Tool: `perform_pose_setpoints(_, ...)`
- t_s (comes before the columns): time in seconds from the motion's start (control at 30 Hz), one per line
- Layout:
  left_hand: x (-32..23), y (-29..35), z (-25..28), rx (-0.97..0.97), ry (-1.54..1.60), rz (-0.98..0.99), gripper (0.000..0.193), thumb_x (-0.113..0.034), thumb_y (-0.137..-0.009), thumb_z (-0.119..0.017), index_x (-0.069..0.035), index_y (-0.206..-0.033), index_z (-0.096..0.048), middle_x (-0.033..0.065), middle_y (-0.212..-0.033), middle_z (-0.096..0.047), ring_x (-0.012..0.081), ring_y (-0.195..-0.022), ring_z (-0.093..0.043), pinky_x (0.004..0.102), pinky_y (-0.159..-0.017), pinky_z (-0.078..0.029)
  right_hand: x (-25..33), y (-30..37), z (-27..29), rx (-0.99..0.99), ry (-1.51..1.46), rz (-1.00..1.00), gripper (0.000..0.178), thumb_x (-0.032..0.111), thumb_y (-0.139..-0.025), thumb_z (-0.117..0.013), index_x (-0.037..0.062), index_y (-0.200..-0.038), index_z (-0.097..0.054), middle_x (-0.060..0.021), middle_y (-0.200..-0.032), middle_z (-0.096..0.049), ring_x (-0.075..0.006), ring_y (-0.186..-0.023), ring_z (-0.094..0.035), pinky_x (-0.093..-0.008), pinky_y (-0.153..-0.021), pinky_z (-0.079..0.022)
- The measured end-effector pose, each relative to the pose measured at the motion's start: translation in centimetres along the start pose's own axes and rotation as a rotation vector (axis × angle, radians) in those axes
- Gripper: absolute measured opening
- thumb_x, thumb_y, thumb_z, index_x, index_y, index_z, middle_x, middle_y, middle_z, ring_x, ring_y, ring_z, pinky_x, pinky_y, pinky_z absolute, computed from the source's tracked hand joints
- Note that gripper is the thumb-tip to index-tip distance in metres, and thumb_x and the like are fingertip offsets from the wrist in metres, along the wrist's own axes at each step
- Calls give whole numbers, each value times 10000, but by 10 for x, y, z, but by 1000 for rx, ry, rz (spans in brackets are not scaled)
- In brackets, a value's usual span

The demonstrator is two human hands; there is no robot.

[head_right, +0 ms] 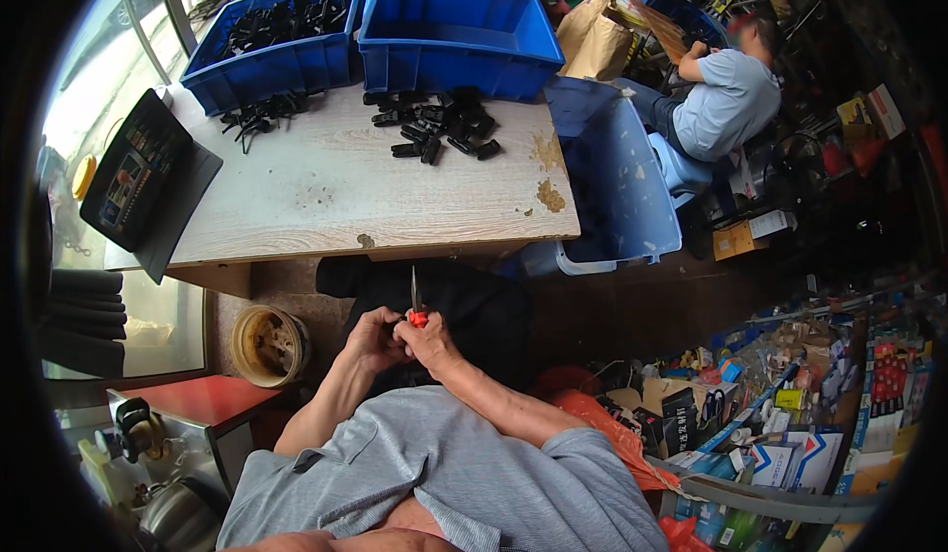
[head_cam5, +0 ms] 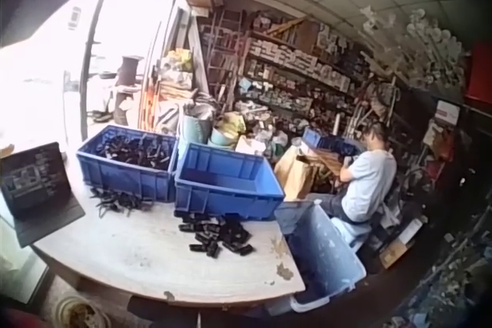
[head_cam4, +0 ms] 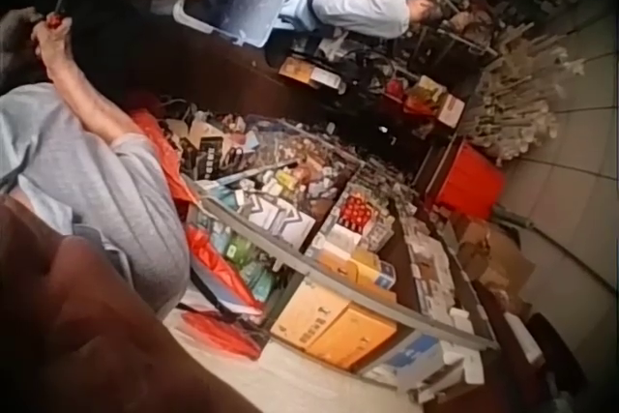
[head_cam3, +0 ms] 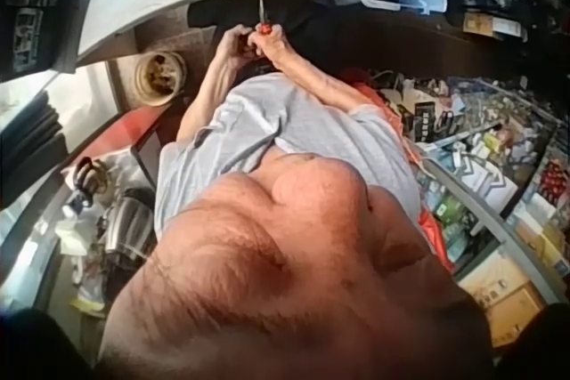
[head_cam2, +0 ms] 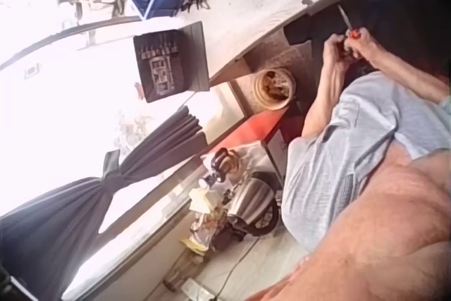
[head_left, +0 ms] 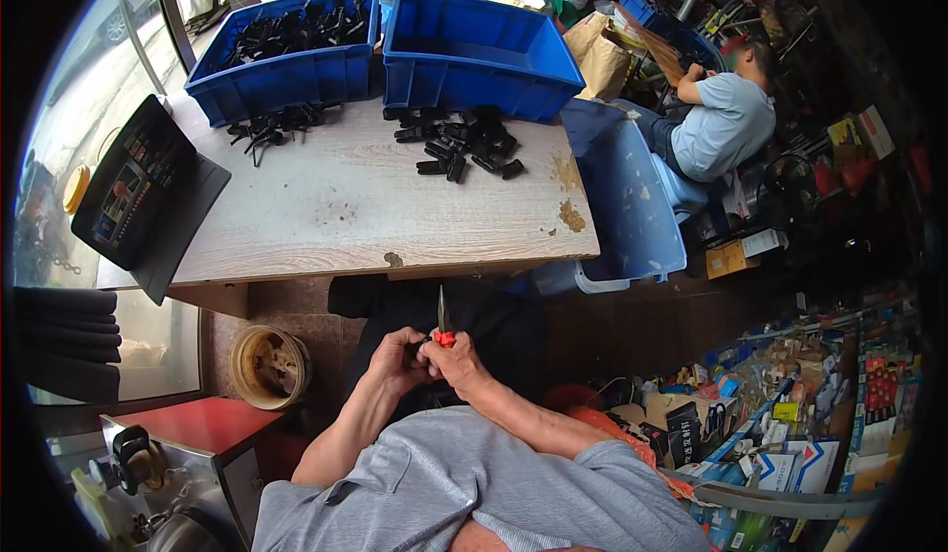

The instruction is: Assembling or trimming small plastic components using nippers at a workbench.

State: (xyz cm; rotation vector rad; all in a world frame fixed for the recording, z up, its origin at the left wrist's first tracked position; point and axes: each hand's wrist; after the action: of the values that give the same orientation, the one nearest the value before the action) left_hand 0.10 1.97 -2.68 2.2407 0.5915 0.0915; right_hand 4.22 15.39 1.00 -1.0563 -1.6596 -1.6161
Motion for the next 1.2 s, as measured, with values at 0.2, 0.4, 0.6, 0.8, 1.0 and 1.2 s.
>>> perform_pose_setpoints(0.2,5,17,6,25,-122,-245,92,-139,-828,-592,-50,-839,-571,69,-677,-552,220,-576,-562,375,-526,-501,1,-3,1,54,-21,39,88,110,-824,-625,60,-765,-583,-54,-700,-649,-96,-522,-542,-246,-474,-439)
perform_pose_setpoints(0.4,0,28,-17,-27,-249,-372,96,-148,-828,-600,-52,-823,-600,34,-641,-487,166,-518,-491,357,-473,-475,6,-4,-1,-15,-77,44,91,106,-780,-658,41,-764,-597,-50,-651,-620,-111,-498,-536,-276,-447,-423)
perform_pose_setpoints(0.6,6,8,-6,-84,-36,-199,94,-106,-776,-610,-23,-733,-600,68,-607,-538,191,-502,-504,404,-480,-479,1,-1,-8,-26,2,6,126,104,-819,-648,59,-742,-559,-23,-610,-541,-112,-494,-505,-277,-467,-407)
perform_pose_setpoints(0.8,15,6,-5,-120,-28,-155,82,-91,-783,-596,-10,-778,-584,93,-637,-537,232,-504,-543,462,-543,-546,-8,5,-3,-71,35,-27,129,99,-841,-636,76,-753,-545,-30,-642,-559,-109,-501,-504,-270,-451,-408)
perform_pose_setpoints(1.0,2,24,-3,55,-358,-357,155,-165,-931,-589,-23,-992,-595,43,-769,-603,142,-627,-589,269,-565,-506,16,5,-1,7,-114,-12,152,131,-876,-643,72,-772,-549,-36,-651,-568,-111,-509,-518,-260,-451,-441)
perform_pose_setpoints(1.2,-13,58,-7,233,-633,-620,357,-96,-962,-560,18,-1300,-545,77,-958,-664,144,-862,-659,268,-703,-550,32,-5,2,33,-260,46,159,154,-885,-647,71,-788,-552,-30,-625,-541,-110,-499,-510,-274,-463,-461)
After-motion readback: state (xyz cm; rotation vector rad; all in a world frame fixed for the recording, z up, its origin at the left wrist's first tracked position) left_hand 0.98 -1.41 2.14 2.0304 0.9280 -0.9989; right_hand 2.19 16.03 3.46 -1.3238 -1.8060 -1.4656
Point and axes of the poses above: each hand's wrist, its own y-axis away from the middle knuckle, its own z-axis out of the back of the hand, x = y × z
